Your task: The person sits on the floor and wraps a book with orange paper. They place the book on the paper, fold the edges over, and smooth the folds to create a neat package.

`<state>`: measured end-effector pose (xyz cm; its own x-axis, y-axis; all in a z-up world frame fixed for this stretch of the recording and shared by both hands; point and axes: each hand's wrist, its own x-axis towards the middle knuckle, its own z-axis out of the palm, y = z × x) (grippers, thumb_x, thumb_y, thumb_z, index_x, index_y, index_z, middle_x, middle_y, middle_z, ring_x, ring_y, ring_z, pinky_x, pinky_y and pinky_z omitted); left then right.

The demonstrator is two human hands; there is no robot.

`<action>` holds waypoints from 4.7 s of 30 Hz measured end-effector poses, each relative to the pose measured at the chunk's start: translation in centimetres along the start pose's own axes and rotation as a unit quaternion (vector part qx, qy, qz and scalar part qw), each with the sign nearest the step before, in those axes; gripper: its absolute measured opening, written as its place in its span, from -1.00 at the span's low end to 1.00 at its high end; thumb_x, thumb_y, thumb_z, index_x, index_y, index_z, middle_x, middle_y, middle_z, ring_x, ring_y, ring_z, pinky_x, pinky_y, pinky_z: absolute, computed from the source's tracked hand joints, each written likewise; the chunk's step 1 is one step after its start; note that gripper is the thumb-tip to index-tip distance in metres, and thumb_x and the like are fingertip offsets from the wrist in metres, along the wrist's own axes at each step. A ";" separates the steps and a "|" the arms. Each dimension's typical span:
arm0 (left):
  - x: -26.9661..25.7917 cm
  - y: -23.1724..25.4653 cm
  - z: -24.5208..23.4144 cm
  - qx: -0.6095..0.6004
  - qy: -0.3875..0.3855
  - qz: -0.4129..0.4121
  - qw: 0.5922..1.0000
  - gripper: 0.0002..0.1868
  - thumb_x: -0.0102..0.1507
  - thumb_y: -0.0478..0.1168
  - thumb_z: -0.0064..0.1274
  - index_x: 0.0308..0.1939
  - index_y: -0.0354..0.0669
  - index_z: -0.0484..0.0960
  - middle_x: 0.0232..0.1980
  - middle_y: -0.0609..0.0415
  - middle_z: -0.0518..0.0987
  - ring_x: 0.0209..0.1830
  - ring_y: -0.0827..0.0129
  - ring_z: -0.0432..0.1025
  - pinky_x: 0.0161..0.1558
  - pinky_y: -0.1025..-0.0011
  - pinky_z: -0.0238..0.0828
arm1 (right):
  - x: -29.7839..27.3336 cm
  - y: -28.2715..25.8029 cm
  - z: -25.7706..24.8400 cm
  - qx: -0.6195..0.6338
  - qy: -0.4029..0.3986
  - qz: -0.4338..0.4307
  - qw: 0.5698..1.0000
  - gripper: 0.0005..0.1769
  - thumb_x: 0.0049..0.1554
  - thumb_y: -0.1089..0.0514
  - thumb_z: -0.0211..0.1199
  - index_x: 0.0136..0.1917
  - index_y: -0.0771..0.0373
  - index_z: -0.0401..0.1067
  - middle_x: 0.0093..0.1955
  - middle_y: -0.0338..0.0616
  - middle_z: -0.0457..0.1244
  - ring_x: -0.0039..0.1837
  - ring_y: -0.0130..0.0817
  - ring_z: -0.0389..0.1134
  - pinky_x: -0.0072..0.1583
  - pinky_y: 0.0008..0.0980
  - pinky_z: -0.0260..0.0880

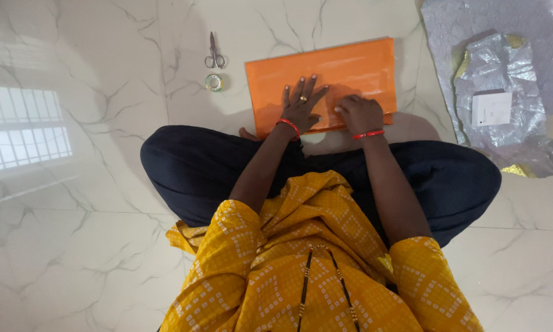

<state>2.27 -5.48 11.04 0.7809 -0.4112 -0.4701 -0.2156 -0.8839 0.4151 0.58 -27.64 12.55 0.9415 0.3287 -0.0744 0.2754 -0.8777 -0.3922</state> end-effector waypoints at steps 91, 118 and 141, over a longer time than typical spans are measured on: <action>1.0 -13.4 3.9 -0.617 0.304 -0.214 0.694 -0.61 -0.03 -0.17 0.51 -0.41 -0.31 0.59 -0.47 0.11 0.54 -0.54 0.46 0.32 -0.48 0.36 0.27 | -0.8 7.8 3.0 0.552 0.286 0.510 0.595 -0.77 -0.02 0.21 0.34 -0.13 0.43 0.52 -0.20 -0.10 0.35 -0.22 -0.29 0.35 -0.17 -0.19 0.37; -5.2 -7.0 -1.8 -0.231 0.057 -0.391 0.889 -0.14 0.13 -0.24 0.34 0.34 -0.10 0.06 0.13 -0.28 0.59 0.18 -0.12 0.51 0.12 -0.02 0.49 | -2.4 9.2 5.0 0.263 0.149 0.564 0.768 -0.39 -0.06 0.24 0.48 0.23 -0.01 0.35 0.14 -0.13 0.41 0.06 -0.26 0.51 0.01 -0.27 0.55; -5.4 -1.5 -1.3 0.078 0.097 -0.110 0.986 0.04 0.18 -0.22 0.08 0.64 0.09 -0.20 0.70 -0.21 -0.29 0.69 -0.17 -0.38 0.54 -0.21 -0.36 | -1.4 4.9 6.2 -0.123 0.093 0.357 0.921 -0.43 0.23 0.09 0.21 0.49 -0.13 0.21 0.57 -0.26 0.04 0.55 -0.18 0.05 0.41 0.16 0.09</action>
<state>-0.88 -1.62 14.01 0.9127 -0.1690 -0.3721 -0.1042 -0.9767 0.1878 -0.61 -30.30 5.03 0.9107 -0.4078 -0.0662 -0.4123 -0.9073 -0.0824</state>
